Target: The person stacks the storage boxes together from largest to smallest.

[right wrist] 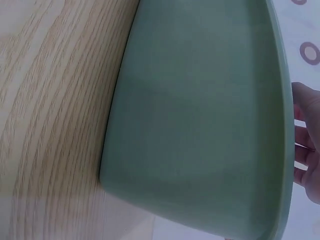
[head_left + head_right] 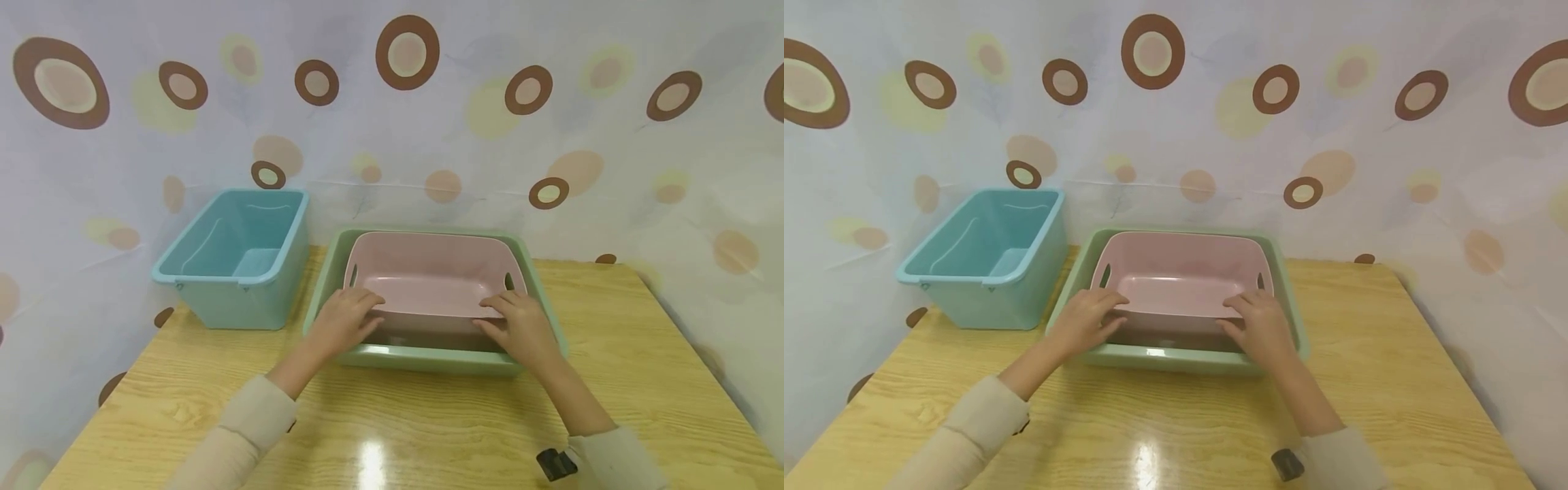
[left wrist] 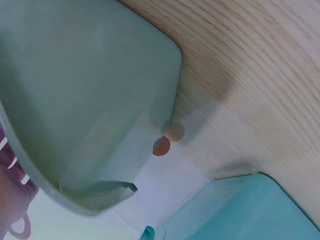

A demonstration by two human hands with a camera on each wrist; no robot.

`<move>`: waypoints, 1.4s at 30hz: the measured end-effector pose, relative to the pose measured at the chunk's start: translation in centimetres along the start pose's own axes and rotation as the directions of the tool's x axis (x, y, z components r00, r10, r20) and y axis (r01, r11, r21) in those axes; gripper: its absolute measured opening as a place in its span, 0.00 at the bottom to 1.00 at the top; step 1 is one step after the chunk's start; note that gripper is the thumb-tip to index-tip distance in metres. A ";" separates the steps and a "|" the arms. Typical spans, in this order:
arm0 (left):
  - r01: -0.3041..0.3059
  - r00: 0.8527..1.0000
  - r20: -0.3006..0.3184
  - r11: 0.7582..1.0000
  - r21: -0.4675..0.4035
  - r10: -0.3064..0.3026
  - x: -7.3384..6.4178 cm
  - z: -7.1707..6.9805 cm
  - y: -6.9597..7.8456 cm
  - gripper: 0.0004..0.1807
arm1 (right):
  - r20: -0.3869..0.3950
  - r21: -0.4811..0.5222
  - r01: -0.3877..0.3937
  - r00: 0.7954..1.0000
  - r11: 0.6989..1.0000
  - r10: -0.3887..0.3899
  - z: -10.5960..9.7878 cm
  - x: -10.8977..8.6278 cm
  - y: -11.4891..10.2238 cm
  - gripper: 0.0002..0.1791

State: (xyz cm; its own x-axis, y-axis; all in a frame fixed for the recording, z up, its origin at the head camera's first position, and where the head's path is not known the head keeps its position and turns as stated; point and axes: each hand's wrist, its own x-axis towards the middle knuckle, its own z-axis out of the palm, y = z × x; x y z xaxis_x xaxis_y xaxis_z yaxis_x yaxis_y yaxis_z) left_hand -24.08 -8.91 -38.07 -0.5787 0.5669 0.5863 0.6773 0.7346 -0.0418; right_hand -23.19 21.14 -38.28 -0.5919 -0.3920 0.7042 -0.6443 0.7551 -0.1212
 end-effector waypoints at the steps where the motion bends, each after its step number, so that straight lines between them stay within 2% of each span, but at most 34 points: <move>1: -0.002 1.000 -0.016 1.000 -0.001 0.002 -0.1 -0.2 -0.1 0.14 | -0.017 0.005 0.009 1.000 1.000 -0.009 0.1 0.1 -0.2 0.19; 6: 0.001 0.997 -0.082 1.000 0.016 0.000 -0.7 -1.4 -0.4 0.15 | -0.066 0.020 0.040 0.997 0.999 -0.039 0.5 0.5 -1.1 0.22; 14: 0.062 0.987 -0.154 0.994 0.094 -0.047 -2.3 -3.1 -1.7 0.21 | -0.113 0.038 0.079 0.991 0.996 -0.074 1.7 1.3 -3.1 0.27; 21: 0.105 0.973 -0.219 0.986 0.130 -0.074 -4.2 -4.1 -3.3 0.24 | -0.075 0.064 0.054 0.996 0.996 -0.050 2.7 1.9 -5.1 0.31; 27: 0.119 0.960 -0.270 0.980 0.159 -0.073 -6.2 -4.9 -4.9 0.24 | -0.079 0.082 0.054 0.996 0.995 -0.048 3.7 2.6 -6.4 0.32; 31: 0.146 0.947 -0.308 0.976 0.164 -0.090 -7.4 -5.7 -5.9 0.34 | -0.089 0.102 0.054 0.995 0.993 -0.045 4.3 3.2 -7.3 0.32; 33: 0.161 0.939 -0.328 0.973 0.165 -0.100 -7.9 -6.1 -6.4 0.34 | -0.097 0.118 0.051 0.994 0.992 -0.040 4.6 3.5 -7.8 0.32; 38: 0.202 0.930 -0.344 0.961 0.188 -0.128 -9.1 -7.1 -7.6 0.33 | -0.102 0.153 0.038 0.995 0.987 -0.022 5.2 4.4 -9.0 0.33; 42: 0.240 0.921 -0.357 0.948 0.206 -0.156 -9.8 -7.8 -8.8 0.35 | -0.072 0.179 0.016 0.997 0.984 -0.003 5.9 5.0 -9.8 0.33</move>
State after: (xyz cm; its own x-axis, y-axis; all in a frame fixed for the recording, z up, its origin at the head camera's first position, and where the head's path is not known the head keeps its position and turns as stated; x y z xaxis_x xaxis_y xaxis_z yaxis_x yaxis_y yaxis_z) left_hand -20.81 -23.89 -37.11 -0.4761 0.2745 0.8355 0.4094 0.9100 -0.0657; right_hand -22.67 8.65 -37.70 -0.5536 -0.3560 0.7528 -0.7302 0.6422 -0.2333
